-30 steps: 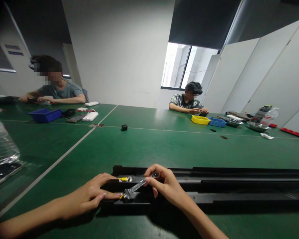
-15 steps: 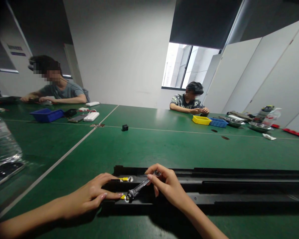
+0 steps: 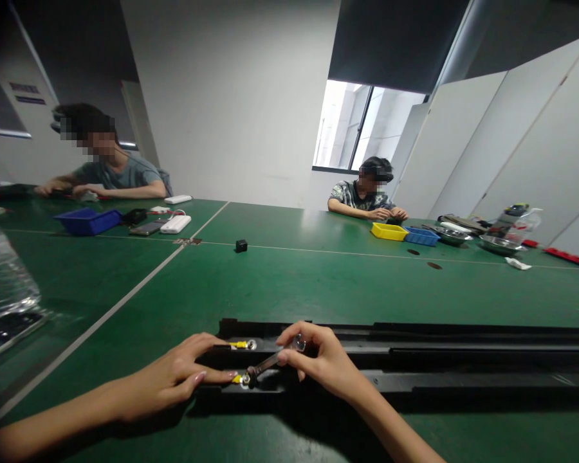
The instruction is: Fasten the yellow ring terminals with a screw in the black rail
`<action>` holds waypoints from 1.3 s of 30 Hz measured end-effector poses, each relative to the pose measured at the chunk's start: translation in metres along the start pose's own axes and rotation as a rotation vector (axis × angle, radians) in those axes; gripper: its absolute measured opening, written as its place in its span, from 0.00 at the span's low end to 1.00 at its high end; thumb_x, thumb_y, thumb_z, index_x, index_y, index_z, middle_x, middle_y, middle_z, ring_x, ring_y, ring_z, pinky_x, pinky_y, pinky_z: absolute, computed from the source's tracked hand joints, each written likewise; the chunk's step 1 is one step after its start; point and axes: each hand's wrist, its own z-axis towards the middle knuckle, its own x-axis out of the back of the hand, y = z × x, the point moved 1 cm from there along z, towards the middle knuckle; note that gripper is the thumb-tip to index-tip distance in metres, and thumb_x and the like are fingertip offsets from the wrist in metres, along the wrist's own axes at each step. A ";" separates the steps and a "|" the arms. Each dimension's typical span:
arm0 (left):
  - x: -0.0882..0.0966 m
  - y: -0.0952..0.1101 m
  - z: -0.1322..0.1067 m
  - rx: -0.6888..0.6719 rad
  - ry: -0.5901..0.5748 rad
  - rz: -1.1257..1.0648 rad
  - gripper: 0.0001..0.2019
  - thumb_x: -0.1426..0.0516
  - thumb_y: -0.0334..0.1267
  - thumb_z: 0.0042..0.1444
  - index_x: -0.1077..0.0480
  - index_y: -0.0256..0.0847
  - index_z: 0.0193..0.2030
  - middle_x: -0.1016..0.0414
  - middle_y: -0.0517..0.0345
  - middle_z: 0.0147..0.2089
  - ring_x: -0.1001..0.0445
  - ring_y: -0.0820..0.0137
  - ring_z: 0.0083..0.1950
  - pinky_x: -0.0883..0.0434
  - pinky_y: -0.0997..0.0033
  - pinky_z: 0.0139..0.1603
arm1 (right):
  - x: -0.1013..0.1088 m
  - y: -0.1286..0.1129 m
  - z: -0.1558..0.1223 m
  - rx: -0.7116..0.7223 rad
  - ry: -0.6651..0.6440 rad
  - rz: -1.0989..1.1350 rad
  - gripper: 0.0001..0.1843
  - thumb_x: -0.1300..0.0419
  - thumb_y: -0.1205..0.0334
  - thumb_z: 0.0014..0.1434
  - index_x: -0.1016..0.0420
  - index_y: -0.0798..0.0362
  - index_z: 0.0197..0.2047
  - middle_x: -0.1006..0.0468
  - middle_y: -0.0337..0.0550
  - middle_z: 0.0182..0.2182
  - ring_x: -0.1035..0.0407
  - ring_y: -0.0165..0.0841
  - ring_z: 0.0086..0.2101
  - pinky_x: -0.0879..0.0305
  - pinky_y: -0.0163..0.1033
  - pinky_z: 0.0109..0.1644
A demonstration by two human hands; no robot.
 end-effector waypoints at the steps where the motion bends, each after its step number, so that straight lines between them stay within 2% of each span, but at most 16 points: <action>1: 0.000 0.001 0.000 -0.004 0.002 -0.002 0.21 0.57 0.36 0.70 0.32 0.57 0.61 0.38 0.50 0.63 0.36 0.54 0.59 0.38 0.47 0.60 | 0.000 0.001 0.000 -0.009 -0.008 0.003 0.16 0.34 0.52 0.54 0.25 0.57 0.36 0.24 0.41 0.24 0.35 0.23 0.19 0.40 0.28 0.22; 9: 0.000 0.000 0.001 -0.007 0.025 0.009 0.20 0.58 0.39 0.71 0.31 0.58 0.61 0.35 0.51 0.62 0.36 0.54 0.58 0.39 0.46 0.60 | 0.001 0.008 0.000 0.012 -0.033 0.061 0.16 0.29 0.53 0.48 0.19 0.58 0.33 0.25 0.41 0.22 0.36 0.23 0.18 0.40 0.28 0.20; 19: -0.001 0.000 0.001 -0.012 0.026 0.009 0.20 0.58 0.39 0.71 0.31 0.57 0.61 0.36 0.50 0.61 0.36 0.55 0.58 0.38 0.47 0.59 | 0.001 0.004 0.000 0.179 0.001 0.002 0.12 0.27 0.57 0.46 0.18 0.58 0.28 0.25 0.42 0.21 0.37 0.24 0.19 0.41 0.28 0.22; 23: -0.001 -0.001 0.000 0.002 0.014 0.004 0.21 0.58 0.37 0.70 0.31 0.58 0.61 0.37 0.50 0.62 0.37 0.55 0.59 0.39 0.46 0.60 | 0.001 0.004 0.000 0.111 -0.030 0.021 0.15 0.29 0.53 0.48 0.18 0.58 0.31 0.25 0.41 0.21 0.38 0.23 0.18 0.42 0.27 0.20; 27: -0.001 0.000 0.000 -0.002 0.022 -0.004 0.21 0.57 0.36 0.70 0.31 0.57 0.61 0.36 0.49 0.61 0.36 0.54 0.58 0.38 0.47 0.59 | 0.000 0.005 -0.001 0.047 -0.083 0.019 0.17 0.31 0.50 0.51 0.17 0.57 0.36 0.21 0.45 0.26 0.36 0.24 0.19 0.40 0.27 0.21; 35: 0.002 0.002 0.002 -0.014 0.024 0.004 0.20 0.57 0.38 0.70 0.31 0.57 0.61 0.35 0.50 0.60 0.35 0.56 0.57 0.36 0.51 0.58 | -0.001 0.002 0.000 0.030 -0.096 -0.055 0.17 0.35 0.50 0.56 0.16 0.56 0.38 0.19 0.48 0.30 0.34 0.25 0.21 0.38 0.27 0.23; 39: 0.001 0.000 0.000 0.000 0.012 0.006 0.20 0.57 0.37 0.70 0.31 0.58 0.61 0.36 0.50 0.61 0.36 0.56 0.59 0.38 0.49 0.60 | -0.001 0.003 0.000 0.023 -0.102 -0.031 0.17 0.36 0.50 0.56 0.17 0.55 0.39 0.19 0.47 0.29 0.35 0.25 0.21 0.39 0.27 0.23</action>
